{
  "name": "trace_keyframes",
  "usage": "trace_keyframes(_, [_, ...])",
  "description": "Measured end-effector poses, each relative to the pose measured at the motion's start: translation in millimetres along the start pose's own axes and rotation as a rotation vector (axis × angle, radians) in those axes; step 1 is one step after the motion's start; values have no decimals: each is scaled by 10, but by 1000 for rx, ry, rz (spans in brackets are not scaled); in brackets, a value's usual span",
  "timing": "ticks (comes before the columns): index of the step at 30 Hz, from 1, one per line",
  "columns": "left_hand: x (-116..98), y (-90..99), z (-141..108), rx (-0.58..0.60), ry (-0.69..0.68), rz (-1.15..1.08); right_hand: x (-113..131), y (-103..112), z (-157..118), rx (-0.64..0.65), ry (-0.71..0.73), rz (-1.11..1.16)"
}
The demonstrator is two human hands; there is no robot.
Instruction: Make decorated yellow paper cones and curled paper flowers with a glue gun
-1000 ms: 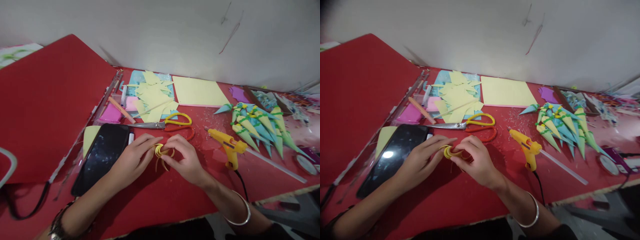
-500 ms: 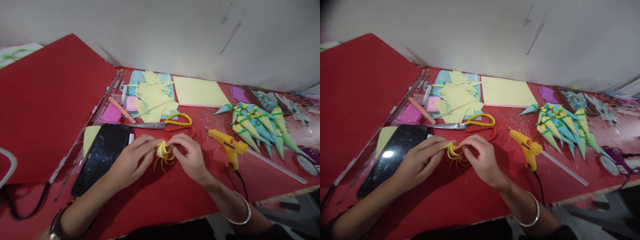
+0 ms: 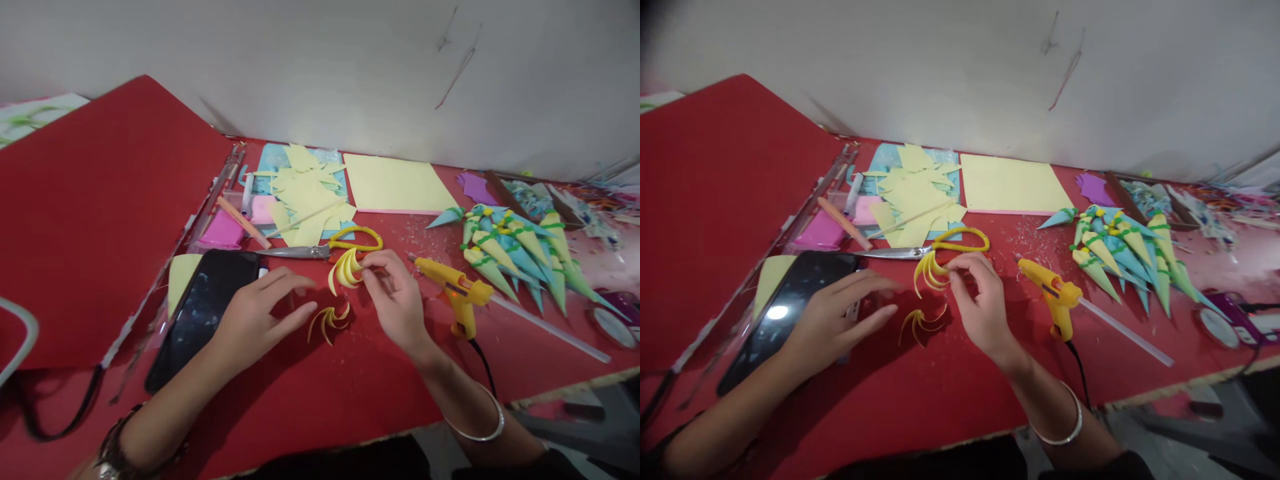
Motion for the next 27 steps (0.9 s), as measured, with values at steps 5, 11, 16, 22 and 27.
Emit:
trace_keyframes(5, [30,-233,-39,242,-3,78,0,14,33,10,-68,109])
trace_keyframes(11, [79,-290,-54,259,-51,42,24,-17,52,131,-74,164])
trace_keyframes(16, [88,-190,-27,137,-45,-1,-11,-204,-69,399,-94,27])
trace_keyframes(22, [64,-149,-13,86,-60,-51,-47,-315,-187,509,-71,-142])
trace_keyframes(27, [86,-179,-12,86,-29,-69,-2,-335,-199,548,-10,-156])
Point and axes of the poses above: each hand's wrist, its own z-axis towards the middle knuckle, its own y-axis out of the back of the hand, x = y × z, the point moved 6 cm from there along z, towards the middle knuckle, and after that the axes turned 9 degrees about -x, right-handed, at the moved point
